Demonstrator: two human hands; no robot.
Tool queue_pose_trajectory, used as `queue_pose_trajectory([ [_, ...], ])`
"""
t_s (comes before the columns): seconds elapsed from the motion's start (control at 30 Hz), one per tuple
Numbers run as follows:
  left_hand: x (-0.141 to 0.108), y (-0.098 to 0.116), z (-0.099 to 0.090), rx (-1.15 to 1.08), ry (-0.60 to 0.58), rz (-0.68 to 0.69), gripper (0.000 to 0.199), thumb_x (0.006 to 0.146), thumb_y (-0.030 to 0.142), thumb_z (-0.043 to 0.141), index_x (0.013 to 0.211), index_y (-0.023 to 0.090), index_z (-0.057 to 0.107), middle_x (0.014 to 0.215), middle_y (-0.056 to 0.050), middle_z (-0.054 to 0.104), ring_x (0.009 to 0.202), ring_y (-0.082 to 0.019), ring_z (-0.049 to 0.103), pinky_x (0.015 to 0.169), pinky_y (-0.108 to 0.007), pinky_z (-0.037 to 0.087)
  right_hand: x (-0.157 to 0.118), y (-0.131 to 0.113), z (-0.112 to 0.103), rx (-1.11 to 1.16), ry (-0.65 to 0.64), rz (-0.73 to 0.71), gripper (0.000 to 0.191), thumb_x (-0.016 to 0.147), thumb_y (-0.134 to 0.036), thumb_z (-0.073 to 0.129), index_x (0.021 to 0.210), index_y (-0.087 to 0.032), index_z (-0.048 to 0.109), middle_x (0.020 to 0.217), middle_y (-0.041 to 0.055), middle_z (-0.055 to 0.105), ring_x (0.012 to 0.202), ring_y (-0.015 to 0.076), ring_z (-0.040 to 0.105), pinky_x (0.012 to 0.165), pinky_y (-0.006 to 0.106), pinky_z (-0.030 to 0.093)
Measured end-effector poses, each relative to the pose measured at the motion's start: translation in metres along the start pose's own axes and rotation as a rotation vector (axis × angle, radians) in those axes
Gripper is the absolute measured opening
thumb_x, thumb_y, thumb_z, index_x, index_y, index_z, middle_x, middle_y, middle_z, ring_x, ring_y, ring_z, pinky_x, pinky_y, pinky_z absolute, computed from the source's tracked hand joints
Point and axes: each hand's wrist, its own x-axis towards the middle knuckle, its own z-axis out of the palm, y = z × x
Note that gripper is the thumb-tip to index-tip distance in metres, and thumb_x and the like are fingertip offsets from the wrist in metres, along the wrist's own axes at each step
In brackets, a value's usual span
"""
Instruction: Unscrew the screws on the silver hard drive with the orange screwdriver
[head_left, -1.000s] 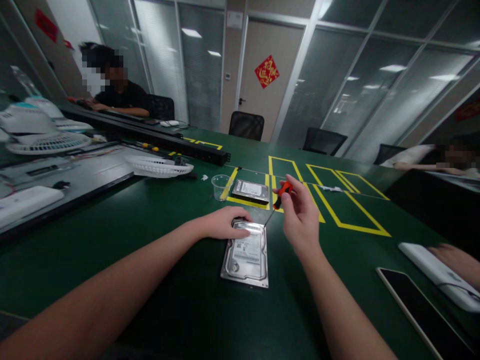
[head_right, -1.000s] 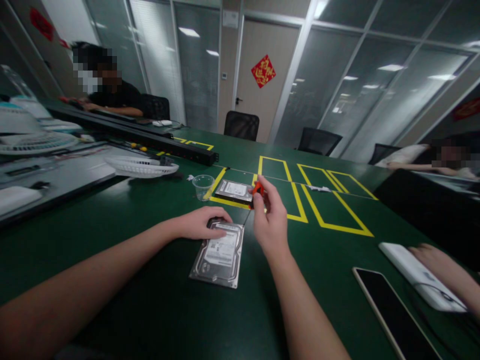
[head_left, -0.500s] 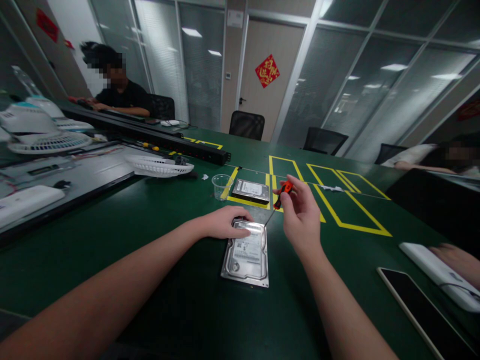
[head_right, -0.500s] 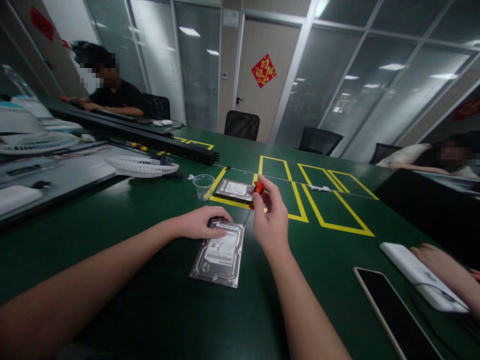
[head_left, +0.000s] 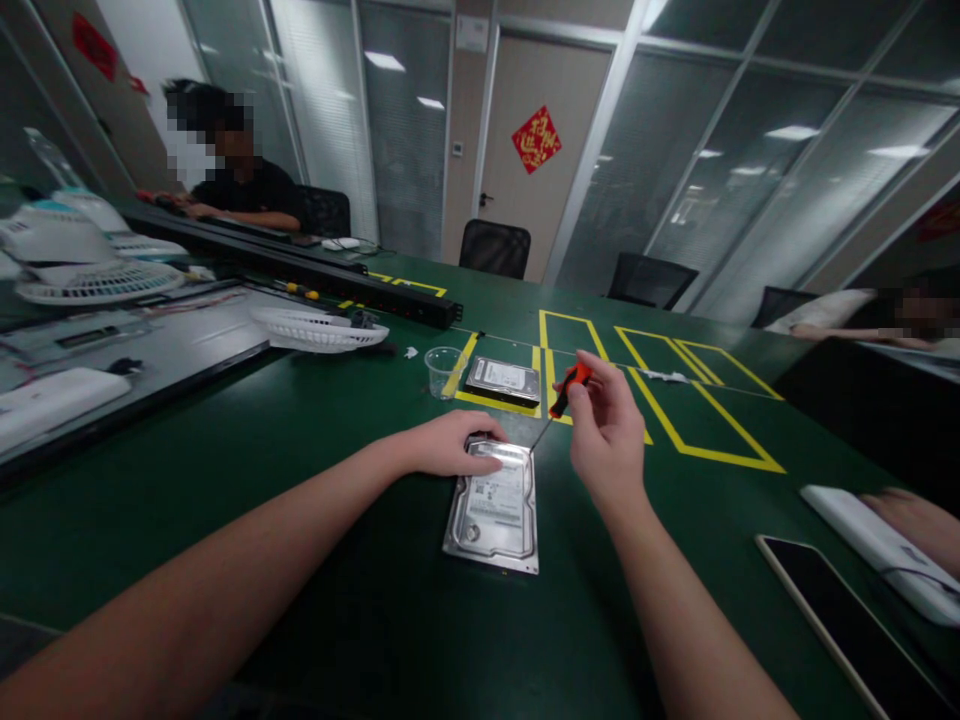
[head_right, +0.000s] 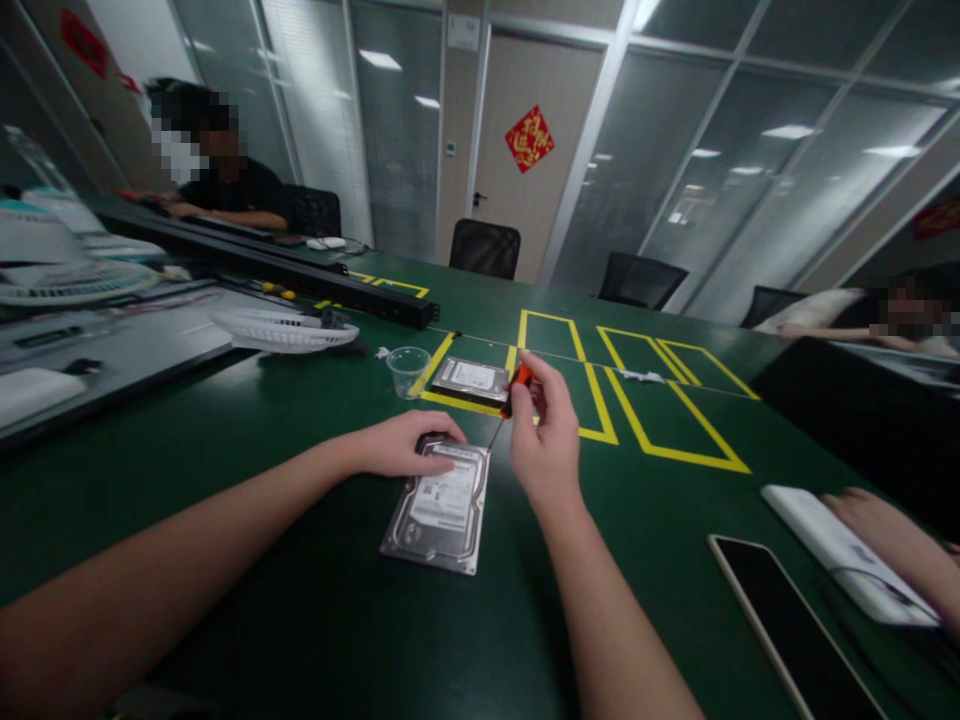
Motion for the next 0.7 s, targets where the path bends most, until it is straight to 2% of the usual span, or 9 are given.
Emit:
queue_pose_trajectory([
  [0.07,0.0,-0.0001,0.0002,0.002,0.001,0.001,0.04,0.087,0.045,0.07,0.121,0.023,0.069,0.121,-0.007,0.07,0.11,-0.026,0.066,0.095,-0.037,0.05,-0.0002,0.0002,0.0002,-0.005,0.0,-0.005,0.038,0.099,-0.028,0.061,0.137,-0.032,0.06,0.125,0.0082,0.068,0.113,0.0272,0.068,0.097,0.051,0.059],
  [0.27,-0.0004,0.0009,-0.0002,0.002,0.005,0.005,0.04,0.088,0.046,0.07,0.12,0.023,0.07,0.121,-0.007,0.07,0.108,-0.025,0.066,0.093,-0.036,0.05,-0.0001,-0.0018,-0.0011,0.058,-0.033,0.013,0.037,0.104,-0.029,0.049,0.14,-0.033,0.059,0.133,0.008,0.067,0.119,0.0273,0.068,0.103,0.053,0.055],
  [0.47,0.0,0.0002,-0.0006,0.003,-0.007,0.002,0.041,0.087,0.046,0.07,0.121,0.024,0.069,0.122,-0.007,0.07,0.11,-0.026,0.066,0.094,-0.037,0.05,-0.0004,-0.0025,-0.0008,-0.012,0.006,0.011,0.038,0.099,-0.028,0.06,0.137,-0.032,0.06,0.126,0.0085,0.067,0.11,0.027,0.069,0.098,0.052,0.058],
  [0.63,0.0003,-0.0022,0.0009,0.008,0.008,0.011,0.041,0.087,0.046,0.07,0.121,0.023,0.07,0.121,-0.008,0.07,0.11,-0.026,0.066,0.095,-0.038,0.05,-0.0006,-0.0005,-0.0002,0.056,-0.019,0.02,0.036,0.103,-0.03,0.052,0.138,-0.032,0.059,0.133,0.0088,0.066,0.124,0.0291,0.064,0.1,0.052,0.056],
  [0.7,0.0004,-0.0024,0.0013,0.008,0.007,0.012,0.041,0.087,0.046,0.07,0.121,0.023,0.07,0.121,-0.008,0.07,0.11,-0.026,0.065,0.095,-0.038,0.05,-0.0005,-0.0004,0.0005,0.049,-0.017,0.017,0.036,0.102,-0.029,0.053,0.138,-0.032,0.06,0.13,0.0089,0.067,0.12,0.0284,0.066,0.099,0.051,0.057],
])
